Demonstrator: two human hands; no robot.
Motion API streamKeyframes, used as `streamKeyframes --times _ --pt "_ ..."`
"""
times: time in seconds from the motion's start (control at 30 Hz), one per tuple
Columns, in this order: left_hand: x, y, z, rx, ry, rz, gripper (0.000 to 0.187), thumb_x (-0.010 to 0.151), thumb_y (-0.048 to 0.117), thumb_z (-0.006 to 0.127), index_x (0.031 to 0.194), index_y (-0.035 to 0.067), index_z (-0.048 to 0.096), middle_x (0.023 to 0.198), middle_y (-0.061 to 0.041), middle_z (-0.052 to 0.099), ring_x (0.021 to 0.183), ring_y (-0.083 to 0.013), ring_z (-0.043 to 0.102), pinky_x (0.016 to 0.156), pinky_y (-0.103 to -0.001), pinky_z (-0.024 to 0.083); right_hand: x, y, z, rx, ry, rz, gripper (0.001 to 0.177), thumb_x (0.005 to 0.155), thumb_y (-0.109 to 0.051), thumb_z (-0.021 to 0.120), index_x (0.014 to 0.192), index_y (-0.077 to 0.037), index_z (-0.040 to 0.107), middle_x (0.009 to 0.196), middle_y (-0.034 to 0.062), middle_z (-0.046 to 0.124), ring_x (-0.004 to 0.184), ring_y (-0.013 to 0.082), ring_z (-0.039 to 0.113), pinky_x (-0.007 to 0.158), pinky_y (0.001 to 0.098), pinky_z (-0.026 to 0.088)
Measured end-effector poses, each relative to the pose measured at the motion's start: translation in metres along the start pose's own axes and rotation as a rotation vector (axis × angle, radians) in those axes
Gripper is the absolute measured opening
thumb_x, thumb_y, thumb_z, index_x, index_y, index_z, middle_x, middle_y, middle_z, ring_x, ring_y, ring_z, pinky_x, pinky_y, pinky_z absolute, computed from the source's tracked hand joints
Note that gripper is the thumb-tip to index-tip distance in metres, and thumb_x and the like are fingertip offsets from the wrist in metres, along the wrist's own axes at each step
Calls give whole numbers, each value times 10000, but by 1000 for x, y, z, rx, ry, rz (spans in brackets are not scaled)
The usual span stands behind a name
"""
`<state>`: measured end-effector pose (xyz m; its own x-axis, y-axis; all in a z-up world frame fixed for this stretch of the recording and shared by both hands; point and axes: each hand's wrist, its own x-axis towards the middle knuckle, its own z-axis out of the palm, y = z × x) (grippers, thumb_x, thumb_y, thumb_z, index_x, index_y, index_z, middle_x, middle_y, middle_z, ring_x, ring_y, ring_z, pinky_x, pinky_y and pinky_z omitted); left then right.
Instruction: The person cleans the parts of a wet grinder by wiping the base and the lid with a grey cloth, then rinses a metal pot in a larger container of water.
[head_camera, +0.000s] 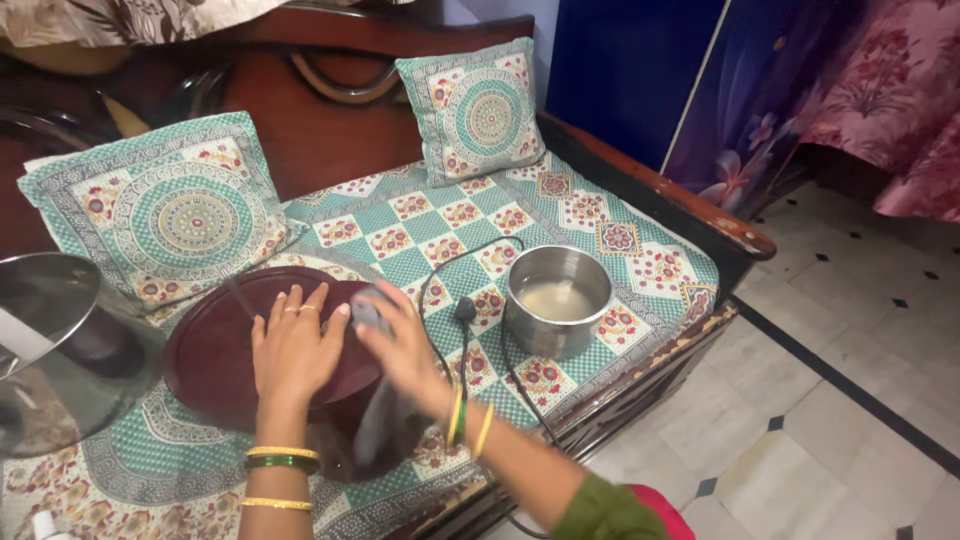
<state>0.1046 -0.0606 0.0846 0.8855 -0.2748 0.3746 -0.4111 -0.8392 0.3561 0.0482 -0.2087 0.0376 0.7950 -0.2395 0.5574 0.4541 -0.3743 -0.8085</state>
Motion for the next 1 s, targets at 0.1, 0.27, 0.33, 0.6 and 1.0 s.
streamKeyframes --times 0.1,0.27,0.33,0.6,1.0 --pt "4 1 -1 -5 -33 -22 608 965 538 497 1463 193 553 1579 -137 434 1496 -298 331 1198 -567 204 67 37 -7 124 -343 89 420 941 -143 610 1338 -32 683 1407 200 612 1334 361 553 1108 429 427" --pt "5 0 -2 -11 -29 -11 619 959 548 505 1461 190 558 1575 -140 442 1494 -302 337 1196 -578 207 65 45 -8 163 -365 67 414 964 -165 593 1352 -32 649 1345 187 663 1299 329 614 1126 399 460" --pt "2 -2 0 -13 -18 3 611 969 550 497 1462 194 561 1573 -146 447 1494 -308 341 1198 -579 212 41 33 -11 -35 -228 -112 436 989 -168 588 1400 -24 601 1421 228 597 1357 375 550 1157 423 413" --pt "2 -4 4 16 -15 0 596 980 535 468 1470 204 540 1577 -137 426 1489 -305 326 1196 -562 200 -16 -46 -23 -465 -170 -45 569 1016 -279 538 1501 -11 406 1511 400 391 1361 551 438 1138 519 390" --pt "8 -3 -3 -156 -22 -43 735 998 499 423 1606 108 288 1514 -202 477 1446 -328 380 1164 -560 223 98 19 12 -611 -544 90 541 955 -435 468 1441 -217 559 1384 160 603 1269 386 587 1036 465 467"
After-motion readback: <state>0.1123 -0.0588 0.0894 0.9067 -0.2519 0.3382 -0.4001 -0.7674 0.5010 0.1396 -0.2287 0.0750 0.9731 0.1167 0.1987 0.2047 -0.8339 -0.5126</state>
